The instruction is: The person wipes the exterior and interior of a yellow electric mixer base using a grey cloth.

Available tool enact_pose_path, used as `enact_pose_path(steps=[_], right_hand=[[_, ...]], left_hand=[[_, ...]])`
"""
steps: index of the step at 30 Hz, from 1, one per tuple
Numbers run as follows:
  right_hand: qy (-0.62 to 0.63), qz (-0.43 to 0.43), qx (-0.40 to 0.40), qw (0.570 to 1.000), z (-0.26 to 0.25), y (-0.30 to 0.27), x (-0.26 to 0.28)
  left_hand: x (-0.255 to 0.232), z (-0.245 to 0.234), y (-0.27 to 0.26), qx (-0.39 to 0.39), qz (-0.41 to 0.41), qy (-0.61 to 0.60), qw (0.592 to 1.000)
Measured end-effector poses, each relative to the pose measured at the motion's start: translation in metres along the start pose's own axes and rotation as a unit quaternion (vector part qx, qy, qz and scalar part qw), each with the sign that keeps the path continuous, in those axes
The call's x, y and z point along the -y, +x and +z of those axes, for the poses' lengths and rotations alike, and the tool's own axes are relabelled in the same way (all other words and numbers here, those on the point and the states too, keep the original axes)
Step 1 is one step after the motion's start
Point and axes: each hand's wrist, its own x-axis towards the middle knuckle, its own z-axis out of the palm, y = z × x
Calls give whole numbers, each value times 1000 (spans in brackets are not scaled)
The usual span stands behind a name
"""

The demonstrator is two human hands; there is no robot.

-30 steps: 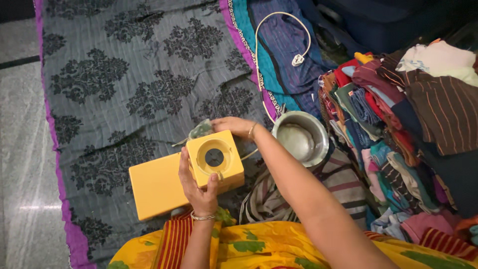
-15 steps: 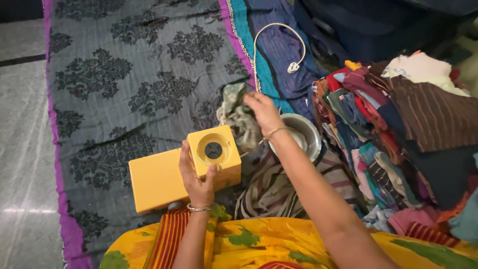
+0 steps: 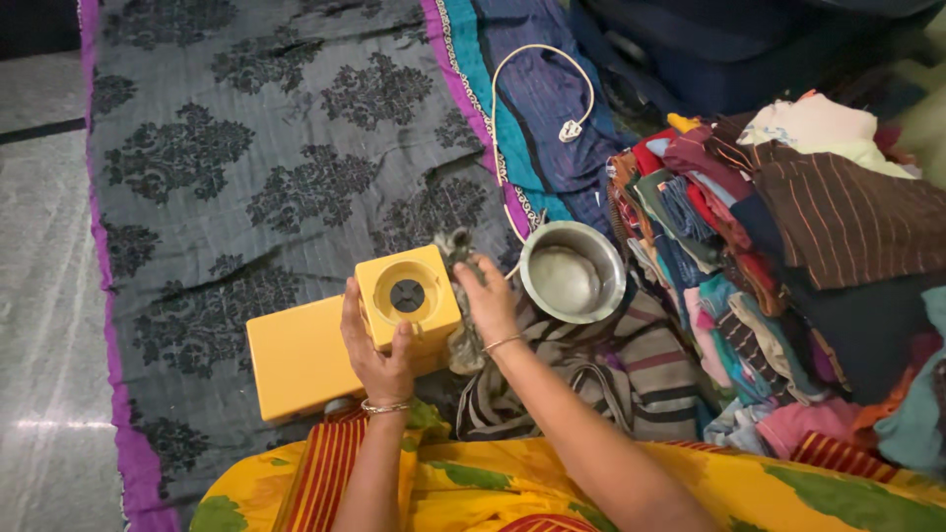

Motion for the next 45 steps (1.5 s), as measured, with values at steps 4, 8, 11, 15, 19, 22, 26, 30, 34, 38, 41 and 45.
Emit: enact_pose_path(steps=[4,8,11,15,19,22,26,30,34,38,41,45], right_hand=[[-242,-65,-16,968,-7,-12,-48],[-97,74,122,985,-34,-13,-18],[51,85,168,981,-46,-8,55],[183,83,192,961,-59,-27,165],[186,26,212,959,-57,-54,224],[46,-91,204,974,-27,-69,224],[-246,-238,164,925,10,-101,195],[-382,-310,215,844,34,-151,159],[-299,-221,297,879,43,-165,162],[-217,-254,257,907,49,-155,211],[-280,-335,167,884,67,-137,239],[-415,-438,96,792,107,-108,213]], left_hand=[[-1,1,0,-4,10,-16,1000],[2,-2,-2,22,-16,-39,999],[3,-4,-2,57,-30,-124,990],[17,-25,0,126,-6,-68,990],[38,-46,-13,183,45,88,978],[57,-54,-31,179,55,104,977],[84,-50,-51,189,-24,119,974],[106,-42,-52,167,1,100,981],[110,-37,-44,86,172,112,975],[94,-36,-52,89,-20,-137,986],[76,-36,-50,145,-185,-284,930],[91,-53,-44,187,-29,30,981]])
